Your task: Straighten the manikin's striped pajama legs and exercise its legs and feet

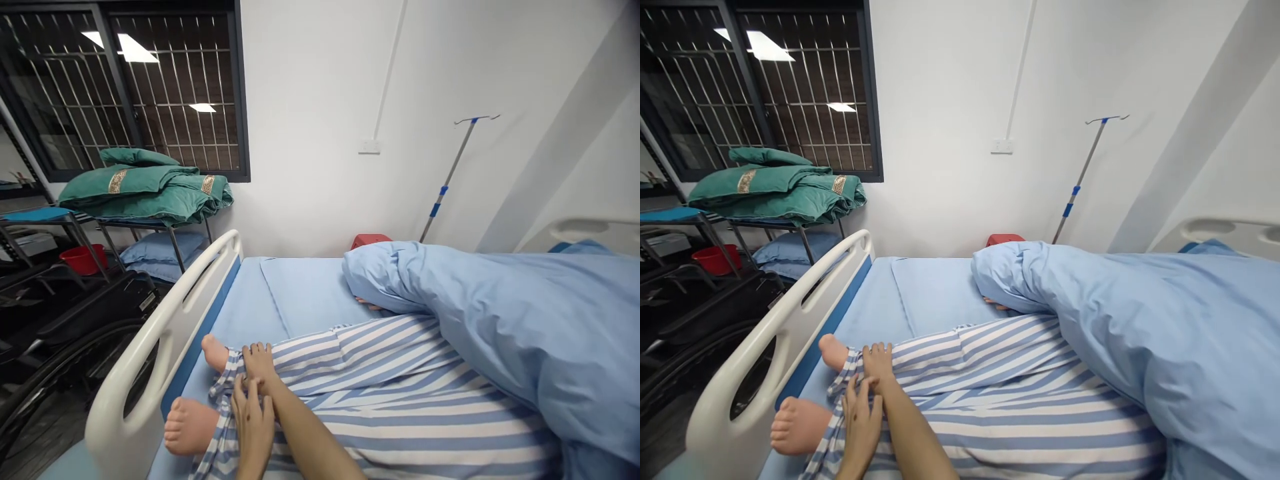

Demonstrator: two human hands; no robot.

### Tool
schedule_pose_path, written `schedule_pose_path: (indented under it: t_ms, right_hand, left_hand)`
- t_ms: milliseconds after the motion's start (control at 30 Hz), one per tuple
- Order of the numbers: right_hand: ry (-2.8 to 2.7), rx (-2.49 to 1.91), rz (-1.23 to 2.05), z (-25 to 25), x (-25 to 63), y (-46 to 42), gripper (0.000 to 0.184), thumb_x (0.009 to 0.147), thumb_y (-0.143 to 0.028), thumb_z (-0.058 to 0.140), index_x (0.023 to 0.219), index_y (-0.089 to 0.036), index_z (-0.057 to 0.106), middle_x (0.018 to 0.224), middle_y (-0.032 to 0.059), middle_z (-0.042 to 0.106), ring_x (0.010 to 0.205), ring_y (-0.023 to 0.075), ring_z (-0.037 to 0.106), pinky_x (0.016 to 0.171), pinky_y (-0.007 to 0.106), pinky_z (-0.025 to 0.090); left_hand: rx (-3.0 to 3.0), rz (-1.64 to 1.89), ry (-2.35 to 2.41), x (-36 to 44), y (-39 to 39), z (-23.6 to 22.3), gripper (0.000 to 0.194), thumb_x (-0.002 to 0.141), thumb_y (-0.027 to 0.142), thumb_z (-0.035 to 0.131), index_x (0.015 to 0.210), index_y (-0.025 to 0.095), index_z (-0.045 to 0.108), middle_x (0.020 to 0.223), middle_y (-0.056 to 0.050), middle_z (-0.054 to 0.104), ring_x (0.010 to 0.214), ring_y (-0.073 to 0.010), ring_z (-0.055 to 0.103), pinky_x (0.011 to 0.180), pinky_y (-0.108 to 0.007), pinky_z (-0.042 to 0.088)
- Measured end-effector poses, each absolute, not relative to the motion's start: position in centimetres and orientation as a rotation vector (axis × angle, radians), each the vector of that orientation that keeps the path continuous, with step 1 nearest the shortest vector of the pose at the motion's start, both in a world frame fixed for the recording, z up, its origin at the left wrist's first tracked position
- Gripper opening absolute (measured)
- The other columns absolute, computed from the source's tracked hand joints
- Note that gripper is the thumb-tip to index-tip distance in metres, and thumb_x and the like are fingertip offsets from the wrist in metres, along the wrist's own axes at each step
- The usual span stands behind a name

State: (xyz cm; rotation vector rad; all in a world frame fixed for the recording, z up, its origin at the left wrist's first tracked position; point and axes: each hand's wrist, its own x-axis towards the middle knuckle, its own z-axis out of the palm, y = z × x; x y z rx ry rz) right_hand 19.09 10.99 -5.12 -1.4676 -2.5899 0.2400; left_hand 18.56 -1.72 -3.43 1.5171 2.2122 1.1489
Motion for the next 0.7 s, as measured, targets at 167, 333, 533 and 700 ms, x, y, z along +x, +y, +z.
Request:
schedule_pose_path:
  t_ms: [167, 333, 533, 700]
  right_hand:
    - [-2.301, -1.398, 0.246, -4.1, 22.5, 6.8, 0.066, 0.064, -0.034, 0.057, 0.128, -0.027, 0.042, 0.135, 0.0121, 0.043, 0.13, 0.0328, 0.031, 0.105, 0.048, 0.028]
    - [-1.975, -1.398, 0.31, -3.8, 27.0, 0.4, 0.048, 0.071, -0.028, 0.048, 0.119, -0.026, 0.049, 0.132, 0.0086, 0.045, 0.13, 0.0274, 0.033, 0.108, 0.045, 0.03]
    - [-1.795, -1.488, 0.276, -7.3, 31.4, -8.9, 0.039, 0.067, -0.022, 0.048, 0.103, -0.036, 0.059, 0.119, 0.0062, 0.055, 0.115, 0.0299, 0.049, 0.091, 0.051, 0.047]
    - [-1.936, -1.53, 0.376, -7.0, 29.0, -10.1, 0.022, 0.074, -0.028, 0.054, 0.089, -0.042, 0.063, 0.115, 0.001, 0.057, 0.104, 0.0276, 0.056, 0.066, 0.045, 0.054]
  left_hand:
    - [1.551, 1.076, 1.75, 16.9, -2.5, -3.3, 0.031, 0.065, 0.03, 0.049, 0.091, 0.036, 0.067, 0.114, -0.01, 0.059, 0.117, -0.0335, 0.046, 0.097, -0.054, 0.037]
    - [1.198, 1.408, 2.003, 10.0, -0.4, -4.0, 0.019, 0.063, 0.036, 0.045, 0.063, 0.035, 0.065, 0.059, -0.013, 0.053, 0.1, -0.0403, 0.053, 0.082, -0.067, 0.034]
    - [0.982, 1.531, 2.215, 9.9, -1.2, -4.7, 0.035, 0.066, 0.048, 0.036, 0.039, 0.03, 0.047, 0.041, -0.008, 0.041, 0.083, -0.032, 0.058, 0.079, -0.06, 0.037]
    - [2.095, 0.675, 1.319, 13.4, -2.3, -0.3, 0.059, 0.069, 0.067, 0.027, 0.037, 0.022, 0.048, 0.042, -0.008, 0.053, 0.072, -0.0227, 0.065, 0.064, -0.04, 0.042]
